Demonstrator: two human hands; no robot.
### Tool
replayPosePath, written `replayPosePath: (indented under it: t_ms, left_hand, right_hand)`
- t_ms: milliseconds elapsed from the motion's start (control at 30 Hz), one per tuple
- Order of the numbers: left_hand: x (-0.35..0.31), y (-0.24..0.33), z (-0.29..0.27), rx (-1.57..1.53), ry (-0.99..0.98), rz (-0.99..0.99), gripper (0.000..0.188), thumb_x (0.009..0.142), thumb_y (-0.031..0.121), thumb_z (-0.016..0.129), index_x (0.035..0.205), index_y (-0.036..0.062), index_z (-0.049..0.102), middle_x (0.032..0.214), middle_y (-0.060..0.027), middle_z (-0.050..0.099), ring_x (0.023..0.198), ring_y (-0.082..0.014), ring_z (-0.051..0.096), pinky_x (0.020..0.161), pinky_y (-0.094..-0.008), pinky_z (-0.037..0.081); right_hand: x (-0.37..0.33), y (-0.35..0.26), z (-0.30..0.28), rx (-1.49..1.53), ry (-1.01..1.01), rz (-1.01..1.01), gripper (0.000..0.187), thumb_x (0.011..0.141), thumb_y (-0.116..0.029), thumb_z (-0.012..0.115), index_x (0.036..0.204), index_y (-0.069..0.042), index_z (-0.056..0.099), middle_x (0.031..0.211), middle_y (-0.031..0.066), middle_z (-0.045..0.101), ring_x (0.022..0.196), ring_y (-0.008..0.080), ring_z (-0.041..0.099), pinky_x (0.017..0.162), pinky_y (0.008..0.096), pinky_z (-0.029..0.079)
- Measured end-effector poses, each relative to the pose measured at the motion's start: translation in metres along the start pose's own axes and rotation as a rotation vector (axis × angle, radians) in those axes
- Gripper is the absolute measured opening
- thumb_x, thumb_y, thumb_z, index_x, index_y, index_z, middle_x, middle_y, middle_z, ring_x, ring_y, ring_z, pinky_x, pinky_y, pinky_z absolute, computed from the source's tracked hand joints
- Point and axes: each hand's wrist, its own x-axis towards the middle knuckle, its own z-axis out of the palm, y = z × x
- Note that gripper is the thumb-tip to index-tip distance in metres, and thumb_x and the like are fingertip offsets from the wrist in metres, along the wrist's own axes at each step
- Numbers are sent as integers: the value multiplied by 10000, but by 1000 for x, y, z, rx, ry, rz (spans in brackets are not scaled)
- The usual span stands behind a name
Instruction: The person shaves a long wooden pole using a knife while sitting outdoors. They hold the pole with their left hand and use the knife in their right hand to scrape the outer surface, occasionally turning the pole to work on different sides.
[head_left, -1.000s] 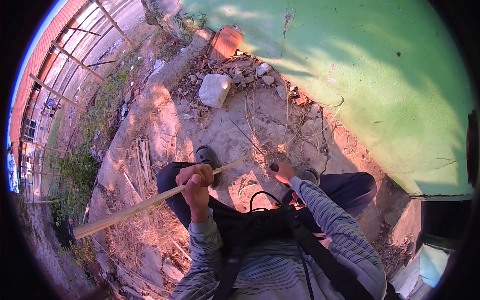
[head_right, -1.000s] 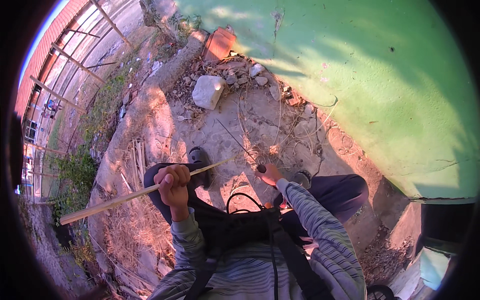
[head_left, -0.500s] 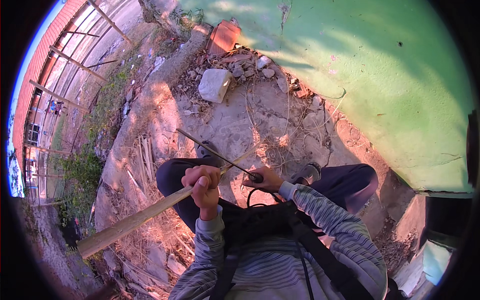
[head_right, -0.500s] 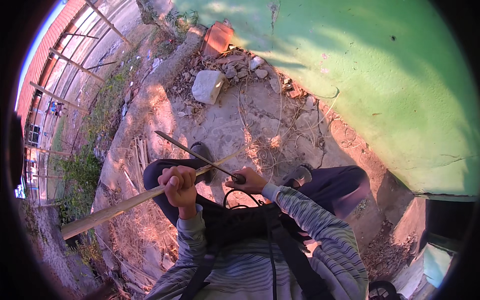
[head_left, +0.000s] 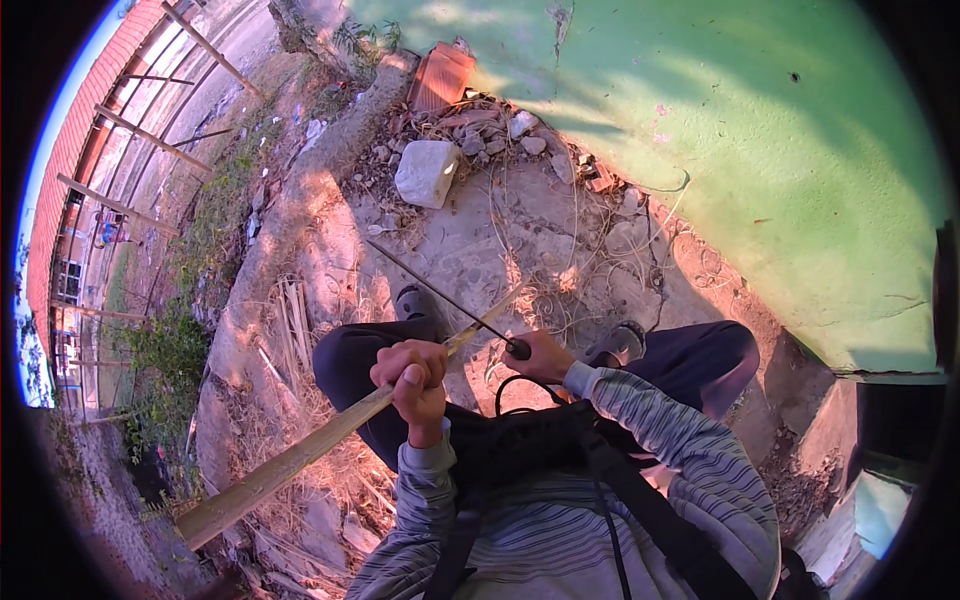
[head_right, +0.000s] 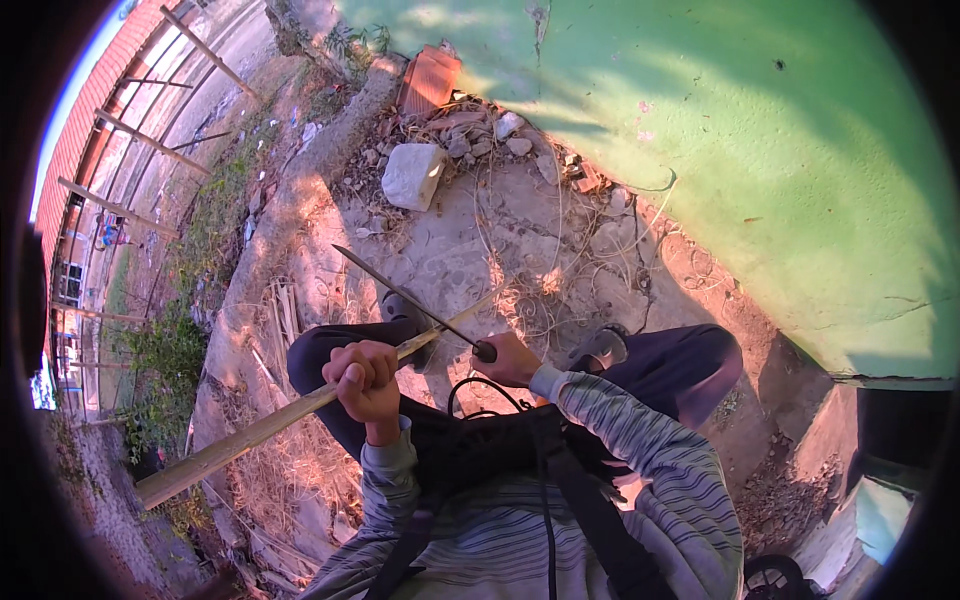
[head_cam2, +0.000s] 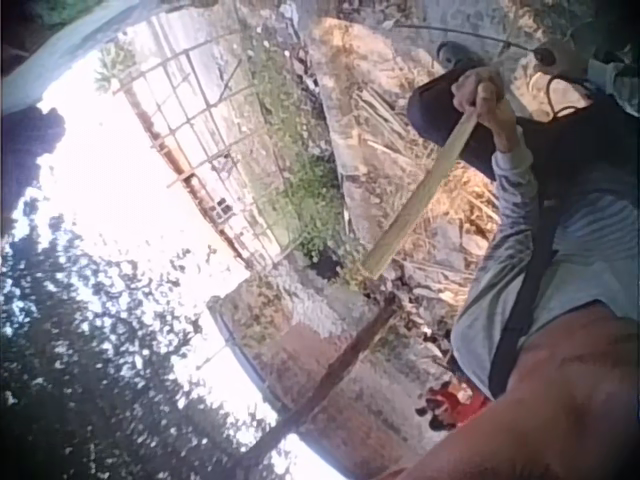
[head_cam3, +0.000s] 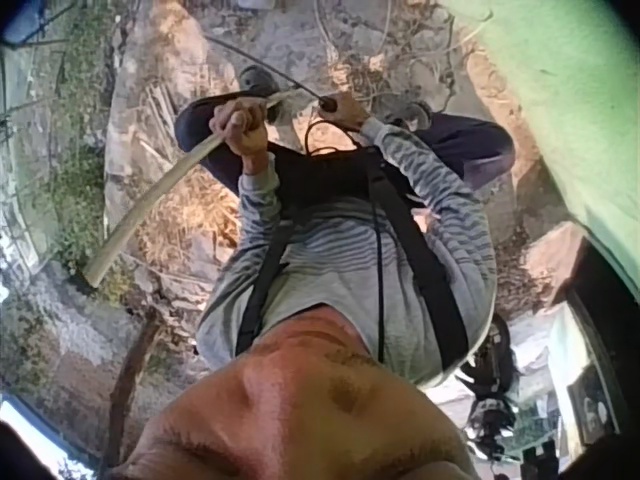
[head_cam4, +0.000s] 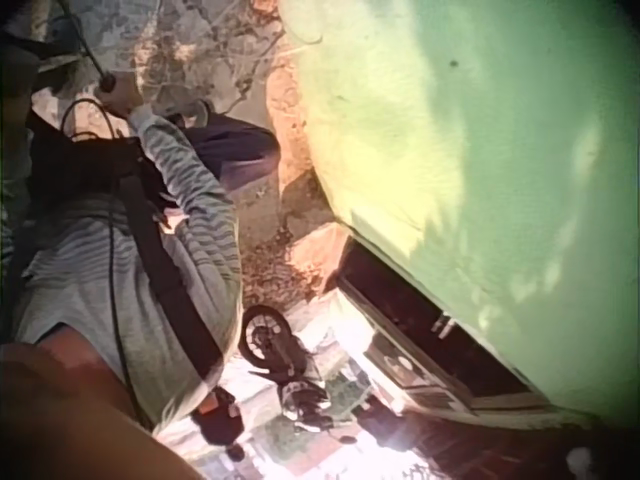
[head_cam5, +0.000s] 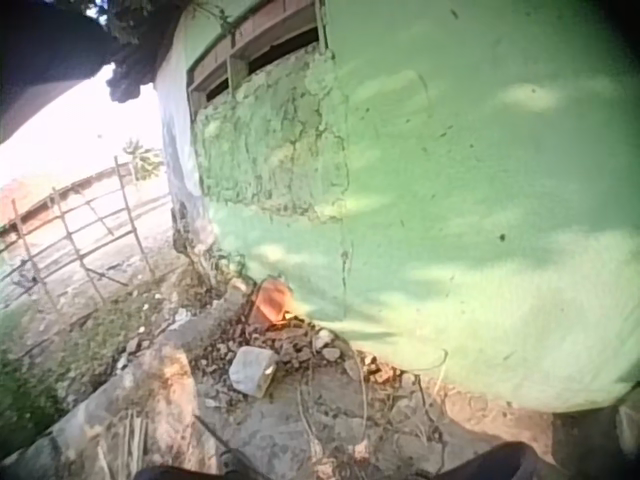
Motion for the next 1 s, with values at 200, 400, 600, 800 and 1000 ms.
replayPosePath:
  t_ms: [200,400,600,800,1000]
  left_hand:
    - [2,-3,4,11,3,-6,450,881,125,507,512,82,254,442,31,229,316,-81,234,324,-256,179]
    - [-1,0,-4,2,19,3,444,889,123,506,524,124,254,460,53,195,335,-60,194,332,-240,150]
    - [4,-3,1,4,13,5,440,894,116,501,536,121,245,467,43,203,348,-62,183,343,-246,141]
    - [4,0,-18,-53,61,-12,415,903,111,490,562,122,254,523,40,186,372,-61,174,360,-253,144]
    - [5,-3,-5,-27,33,-25,422,905,120,502,559,118,262,512,40,206,371,-62,180,360,-258,145]
  right_hand:
    - [7,-10,-6,-34,-57,-99,282,812,-250,687,756,15,607,606,170,546,530,288,500,562,404,417]
    - [6,-1,-5,-56,-32,-12,302,804,-267,705,772,22,627,615,174,579,548,276,540,582,413,435]
    - [8,-7,-4,1,-64,-104,274,805,-239,702,747,11,605,585,158,552,513,272,511,559,408,416]
    - [11,-3,1,-56,8,-107,248,796,-223,680,726,3,605,566,160,539,488,295,500,546,416,413]
    - [5,-1,-5,-64,-9,-91,253,790,-223,673,714,7,601,562,163,535,492,319,501,547,430,410]
